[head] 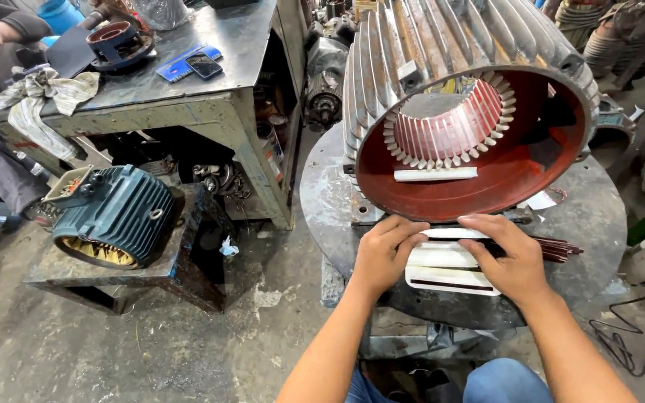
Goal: Manually inserting white insulation strips into the slots of an electric motor stator during a repair process.
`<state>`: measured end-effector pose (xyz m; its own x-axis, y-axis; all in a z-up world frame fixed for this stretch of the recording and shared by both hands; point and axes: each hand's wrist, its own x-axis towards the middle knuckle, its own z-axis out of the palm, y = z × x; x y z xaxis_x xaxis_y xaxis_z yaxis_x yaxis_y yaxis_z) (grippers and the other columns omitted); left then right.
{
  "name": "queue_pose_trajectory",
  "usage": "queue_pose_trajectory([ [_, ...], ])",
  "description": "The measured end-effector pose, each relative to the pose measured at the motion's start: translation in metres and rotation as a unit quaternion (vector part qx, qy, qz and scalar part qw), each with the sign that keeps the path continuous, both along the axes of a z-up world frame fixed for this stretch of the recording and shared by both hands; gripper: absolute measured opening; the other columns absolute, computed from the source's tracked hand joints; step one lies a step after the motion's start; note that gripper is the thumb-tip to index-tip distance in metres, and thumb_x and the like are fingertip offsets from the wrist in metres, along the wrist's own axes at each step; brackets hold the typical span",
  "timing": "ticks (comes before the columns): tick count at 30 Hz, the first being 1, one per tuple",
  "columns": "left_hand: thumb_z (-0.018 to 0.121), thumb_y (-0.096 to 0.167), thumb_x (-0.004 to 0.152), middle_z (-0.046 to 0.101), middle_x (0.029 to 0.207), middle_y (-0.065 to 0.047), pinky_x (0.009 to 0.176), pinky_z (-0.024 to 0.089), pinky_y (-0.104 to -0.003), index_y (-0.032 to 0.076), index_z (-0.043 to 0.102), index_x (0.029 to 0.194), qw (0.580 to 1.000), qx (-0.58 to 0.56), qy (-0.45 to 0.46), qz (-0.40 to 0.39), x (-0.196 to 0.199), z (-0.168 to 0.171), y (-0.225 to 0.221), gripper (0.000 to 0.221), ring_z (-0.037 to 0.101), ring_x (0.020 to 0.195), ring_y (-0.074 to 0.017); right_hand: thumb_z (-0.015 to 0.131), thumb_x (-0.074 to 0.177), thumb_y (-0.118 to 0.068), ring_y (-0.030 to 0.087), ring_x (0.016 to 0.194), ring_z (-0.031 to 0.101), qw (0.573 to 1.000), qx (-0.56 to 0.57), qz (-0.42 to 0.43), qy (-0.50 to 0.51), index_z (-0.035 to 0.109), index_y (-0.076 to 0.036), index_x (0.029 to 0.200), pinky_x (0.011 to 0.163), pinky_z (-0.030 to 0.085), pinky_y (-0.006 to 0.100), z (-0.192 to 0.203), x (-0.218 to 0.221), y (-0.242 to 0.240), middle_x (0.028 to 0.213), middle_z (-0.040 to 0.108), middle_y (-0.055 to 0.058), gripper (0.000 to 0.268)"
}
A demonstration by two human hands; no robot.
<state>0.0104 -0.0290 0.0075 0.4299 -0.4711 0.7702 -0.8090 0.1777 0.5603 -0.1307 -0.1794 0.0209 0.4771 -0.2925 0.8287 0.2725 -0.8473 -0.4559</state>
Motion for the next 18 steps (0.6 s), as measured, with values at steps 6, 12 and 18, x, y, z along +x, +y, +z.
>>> queue_pose_trajectory([
  [6, 0.065, 0.021, 0.098, 0.074, 0.086, -0.002, 0.069, 0.058, -0.031, 0.016, 0.076, 0.11, 0.996, 0.002, 0.083, -0.016, 0.008, -0.008, -0.002, 0.017, 0.071, 0.079, -0.0208, 0.074, 0.094, -0.005, 0.027, 0.083, 0.07, 0.999, -0.001, -0.044, -0.015, 0.079, -0.01, 0.1, 0.08, 0.054, 0.037, -0.011, 0.002, -0.016, 0.092, 0.074, 0.007, 0.01],
  [12, 0.057, 0.029, 0.098, 0.071, 0.116, -0.011, 0.067, 0.054, -0.027, 0.002, 0.054, 0.135, 0.979, 0.026, 0.203, -0.001, -0.002, 0.017, 0.01, 0.046, 0.066, 0.087, -0.0157, 0.067, 0.101, -0.001, 0.025, 0.097, 0.066, 0.985, -0.088, -0.137, 0.058, 0.075, -0.003, 0.106, 0.09, 0.049, 0.036, 0.019, 0.027, -0.047, 0.102, 0.073, 0.008, 0.01],
  [18, 0.05, 0.04, 0.1, 0.072, 0.092, -0.004, 0.063, 0.054, -0.031, 0.003, 0.056, 0.131, 0.985, 0.075, 0.147, 0.04, -0.001, 0.014, 0.012, 0.049, 0.067, 0.07, -0.0176, 0.058, 0.098, -0.006, 0.033, 0.11, 0.064, 0.961, -0.054, -0.166, 0.217, 0.075, -0.002, 0.109, 0.09, 0.051, 0.046, 0.022, 0.074, -0.08, 0.107, 0.074, 0.013, 0.02],
])
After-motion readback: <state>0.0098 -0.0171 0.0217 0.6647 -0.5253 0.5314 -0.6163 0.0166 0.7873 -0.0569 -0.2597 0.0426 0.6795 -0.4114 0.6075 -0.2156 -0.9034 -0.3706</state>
